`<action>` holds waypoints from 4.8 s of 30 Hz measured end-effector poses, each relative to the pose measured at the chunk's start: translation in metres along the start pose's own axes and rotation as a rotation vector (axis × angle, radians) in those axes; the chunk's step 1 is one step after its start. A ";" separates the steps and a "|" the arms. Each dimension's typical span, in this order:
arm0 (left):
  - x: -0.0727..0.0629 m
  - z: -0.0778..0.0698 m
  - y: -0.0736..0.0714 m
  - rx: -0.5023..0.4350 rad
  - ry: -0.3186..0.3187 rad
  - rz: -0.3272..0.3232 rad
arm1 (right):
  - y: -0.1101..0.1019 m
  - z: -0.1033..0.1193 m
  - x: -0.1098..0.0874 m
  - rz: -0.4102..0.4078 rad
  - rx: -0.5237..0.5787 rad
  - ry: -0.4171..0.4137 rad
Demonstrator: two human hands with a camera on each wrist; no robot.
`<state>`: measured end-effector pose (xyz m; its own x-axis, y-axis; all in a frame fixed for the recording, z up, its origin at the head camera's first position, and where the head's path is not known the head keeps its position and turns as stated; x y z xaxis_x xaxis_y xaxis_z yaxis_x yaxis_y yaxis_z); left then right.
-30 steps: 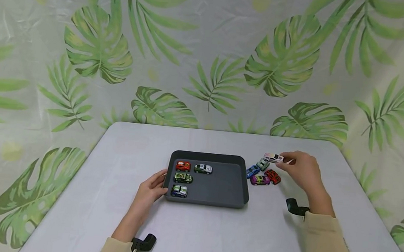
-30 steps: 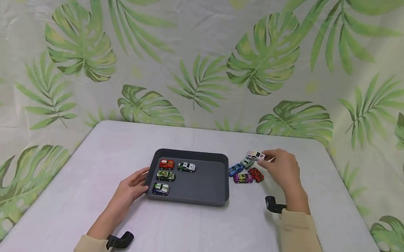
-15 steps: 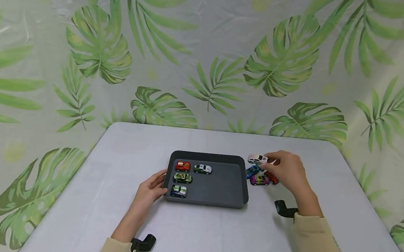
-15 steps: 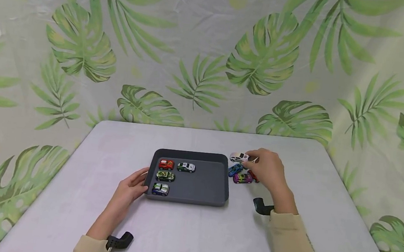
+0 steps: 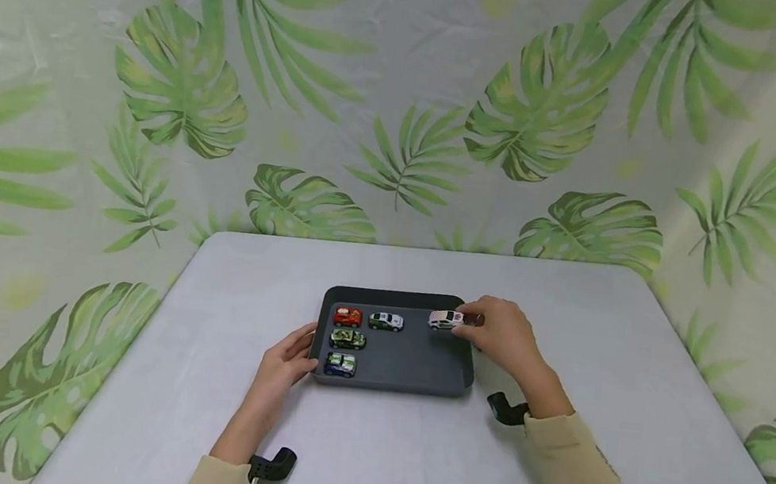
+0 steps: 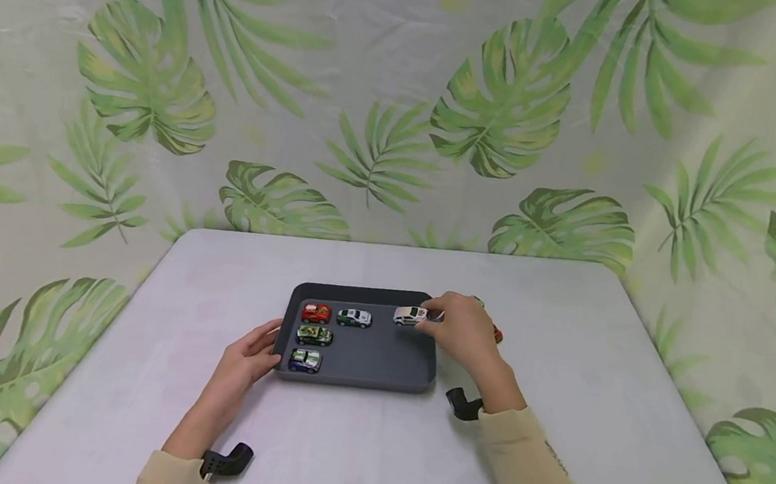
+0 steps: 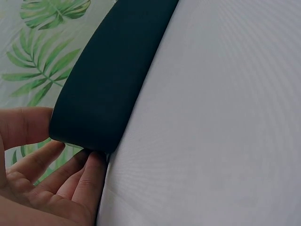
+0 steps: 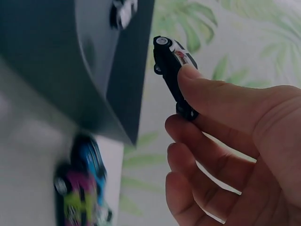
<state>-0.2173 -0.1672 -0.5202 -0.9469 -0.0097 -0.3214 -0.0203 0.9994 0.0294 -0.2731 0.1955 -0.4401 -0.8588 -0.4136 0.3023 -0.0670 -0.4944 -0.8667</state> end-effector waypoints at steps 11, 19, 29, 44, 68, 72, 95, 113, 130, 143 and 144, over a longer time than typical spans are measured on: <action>-0.003 0.007 0.004 -0.012 -0.006 0.014 | 0.035 0.026 0.001 0.088 0.030 -0.006; -0.007 0.002 0.003 -0.003 0.015 0.008 | 0.040 0.045 0.018 0.127 0.010 -0.041; -0.008 -0.002 0.004 -0.010 0.011 0.015 | 0.051 0.052 0.029 0.198 -0.001 -0.030; -0.006 -0.001 0.003 -0.007 0.003 -0.009 | 0.060 0.054 0.035 0.255 -0.065 -0.026; -0.006 0.002 0.003 -0.021 -0.008 -0.011 | 0.069 0.056 0.036 0.253 -0.139 -0.020; -0.006 0.002 0.002 -0.019 -0.005 -0.010 | 0.071 0.055 0.036 0.250 -0.140 -0.021; -0.008 0.001 0.003 -0.019 -0.012 -0.012 | 0.039 0.045 0.023 0.134 0.000 -0.007; -0.007 -0.001 0.002 -0.025 -0.006 -0.007 | -0.014 -0.002 -0.001 0.058 0.090 0.097; -0.006 -0.004 0.002 -0.012 0.001 -0.005 | -0.042 -0.051 -0.014 -0.004 0.105 0.151; -0.005 -0.002 0.003 -0.011 -0.012 -0.021 | -0.049 -0.082 -0.028 0.014 0.102 0.173; -0.005 -0.002 0.003 -0.011 -0.008 -0.018 | -0.049 -0.083 -0.029 0.020 0.105 0.174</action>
<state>-0.2136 -0.1646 -0.5169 -0.9436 -0.0272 -0.3299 -0.0407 0.9986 0.0341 -0.2875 0.2951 -0.4394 -0.9349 -0.2903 0.2040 -0.0031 -0.5682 -0.8229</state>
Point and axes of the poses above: each hand's wrist, its own x-axis towards the middle knuckle, its own y-axis out of the palm, z = x × y, the point moved 1 cm from there along x, towards the middle knuckle, and after that the axes turned 11 degrees about -y, right-handed, at the moved point
